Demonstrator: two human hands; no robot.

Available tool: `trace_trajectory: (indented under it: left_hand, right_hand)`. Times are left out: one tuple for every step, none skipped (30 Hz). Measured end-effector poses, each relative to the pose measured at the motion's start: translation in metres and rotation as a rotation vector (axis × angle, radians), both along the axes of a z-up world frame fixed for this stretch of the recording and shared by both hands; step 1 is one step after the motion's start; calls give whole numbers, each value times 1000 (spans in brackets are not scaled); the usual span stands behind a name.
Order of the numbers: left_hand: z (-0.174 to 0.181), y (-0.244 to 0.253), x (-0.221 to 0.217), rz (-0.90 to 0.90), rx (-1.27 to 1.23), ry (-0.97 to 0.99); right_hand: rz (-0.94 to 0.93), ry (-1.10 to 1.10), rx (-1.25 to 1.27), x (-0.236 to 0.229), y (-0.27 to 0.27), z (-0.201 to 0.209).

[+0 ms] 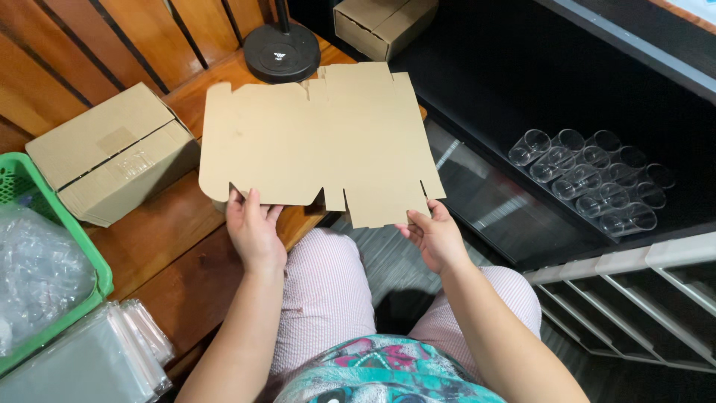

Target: The person sits on the floor and transfers small clear glasses from a wooden table into a black cabinet. They then pick up flat cardboard pieces and a package of photo paper, placing them on a shelf inside the cabinet.

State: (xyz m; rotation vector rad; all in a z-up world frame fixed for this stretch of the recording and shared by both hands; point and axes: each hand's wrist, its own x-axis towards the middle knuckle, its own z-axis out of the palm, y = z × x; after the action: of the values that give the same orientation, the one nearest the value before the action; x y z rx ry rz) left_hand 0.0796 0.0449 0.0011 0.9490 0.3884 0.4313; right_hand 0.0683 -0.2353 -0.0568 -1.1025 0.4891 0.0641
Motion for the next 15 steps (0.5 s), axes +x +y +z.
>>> trace_trajectory:
  left_hand:
    - [-8,-2,3,-2,0,-2]
    - [-16,-5,6,2,96,-79]
    - [-25,-8,9,7,192,-157]
    - [-24,-17,13,5,192,-158]
    - [-23,-27,17,-62,271,-224]
    - [-22,-36,20,-129,351,-289]
    - [-16,-45,21,-130,351,-290]
    - [-10,-55,21,-281,409,-375]
    - [-3,-63,21,-432,466,-460]
    - [-7,-65,23,-430,466,-461]
    - [-11,-68,26,-500,690,-326]
    - [-14,-70,30,-565,911,-184]
    - [-23,-71,34,-565,911,-187]
    - [-31,-72,38,-590,947,-52]
    - [-40,-73,41,-614,980,84]
  right_hand:
    - [-2,-2,0,-1,0,1]
    - [9,-5,-12,-2,1,2]
    - [20,-8,-26,-2,1,4]
    - [17,-9,-26,-3,2,7]
    - [19,-11,-28,-5,4,10]
    - [20,-13,-31,-6,5,13]
    - [20,-13,-32,-6,5,11]
    - [21,-17,-14,-5,4,9]
    - [24,-22,2,-5,4,8]
    - [25,-22,2,-4,2,2]
    - [23,-24,12,-2,-1,-4]
    - [20,-25,21,0,-3,-10]
    - [20,-28,20,0,-4,-13]
    - [14,-26,28,1,-6,-16]
    - [7,-23,37,0,-8,-19]
